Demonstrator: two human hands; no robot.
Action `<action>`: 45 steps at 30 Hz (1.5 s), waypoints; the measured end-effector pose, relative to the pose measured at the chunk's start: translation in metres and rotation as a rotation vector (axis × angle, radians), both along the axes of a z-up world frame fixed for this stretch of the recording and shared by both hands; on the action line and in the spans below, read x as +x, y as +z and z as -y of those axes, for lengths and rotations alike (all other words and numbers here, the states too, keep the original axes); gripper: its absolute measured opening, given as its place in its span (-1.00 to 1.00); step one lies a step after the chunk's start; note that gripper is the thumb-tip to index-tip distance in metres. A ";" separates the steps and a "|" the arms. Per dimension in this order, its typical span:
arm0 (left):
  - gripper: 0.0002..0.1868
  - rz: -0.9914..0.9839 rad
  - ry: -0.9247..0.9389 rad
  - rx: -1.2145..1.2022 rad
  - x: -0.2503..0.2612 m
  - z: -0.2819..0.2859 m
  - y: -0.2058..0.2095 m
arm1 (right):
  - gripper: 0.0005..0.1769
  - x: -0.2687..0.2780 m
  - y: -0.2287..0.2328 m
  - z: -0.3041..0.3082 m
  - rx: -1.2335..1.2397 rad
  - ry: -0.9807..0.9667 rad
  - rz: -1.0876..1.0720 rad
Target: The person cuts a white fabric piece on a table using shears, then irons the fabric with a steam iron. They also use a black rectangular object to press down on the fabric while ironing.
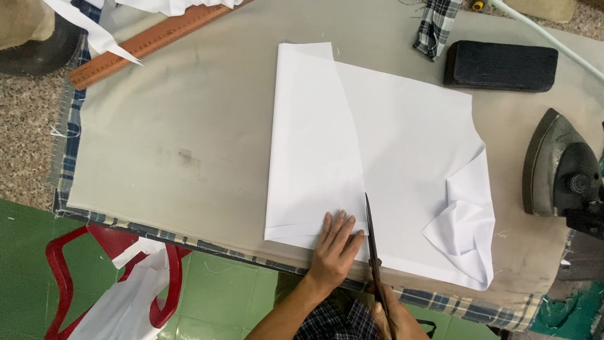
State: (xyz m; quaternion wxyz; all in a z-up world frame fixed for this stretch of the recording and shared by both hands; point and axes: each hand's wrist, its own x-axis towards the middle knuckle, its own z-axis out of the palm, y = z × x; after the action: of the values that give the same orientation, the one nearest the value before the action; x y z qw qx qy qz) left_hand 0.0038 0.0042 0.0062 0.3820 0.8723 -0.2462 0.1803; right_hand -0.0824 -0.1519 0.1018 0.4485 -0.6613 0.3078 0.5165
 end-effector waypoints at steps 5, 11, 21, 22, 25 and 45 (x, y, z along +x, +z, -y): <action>-0.82 -0.002 0.001 -0.027 0.000 -0.002 0.000 | -0.17 0.019 -0.005 -0.004 -0.015 0.033 0.101; -0.85 -0.024 0.002 -0.056 -0.002 -0.002 -0.003 | -0.15 0.033 0.003 -0.010 0.020 0.029 0.178; -0.82 -0.037 -0.002 -0.080 -0.003 -0.002 -0.005 | -0.22 0.028 0.003 -0.016 0.018 -0.004 0.256; -0.82 -0.038 -0.003 -0.079 -0.003 -0.002 -0.004 | -0.22 0.028 0.003 -0.016 0.018 -0.005 0.256; -0.83 -0.031 0.005 -0.062 -0.002 -0.001 -0.005 | -0.26 0.029 0.005 -0.017 0.044 -0.093 0.234; -0.01 -0.490 -0.328 0.692 0.000 0.055 0.030 | -0.17 -0.101 -0.007 0.098 -0.606 -0.154 0.395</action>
State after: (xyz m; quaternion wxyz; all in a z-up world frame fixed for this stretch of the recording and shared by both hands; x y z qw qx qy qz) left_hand 0.0038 -0.0503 0.0365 0.1387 0.9150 -0.3294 -0.1874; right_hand -0.1838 -0.2498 0.0944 0.3206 -0.8260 0.4030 0.2292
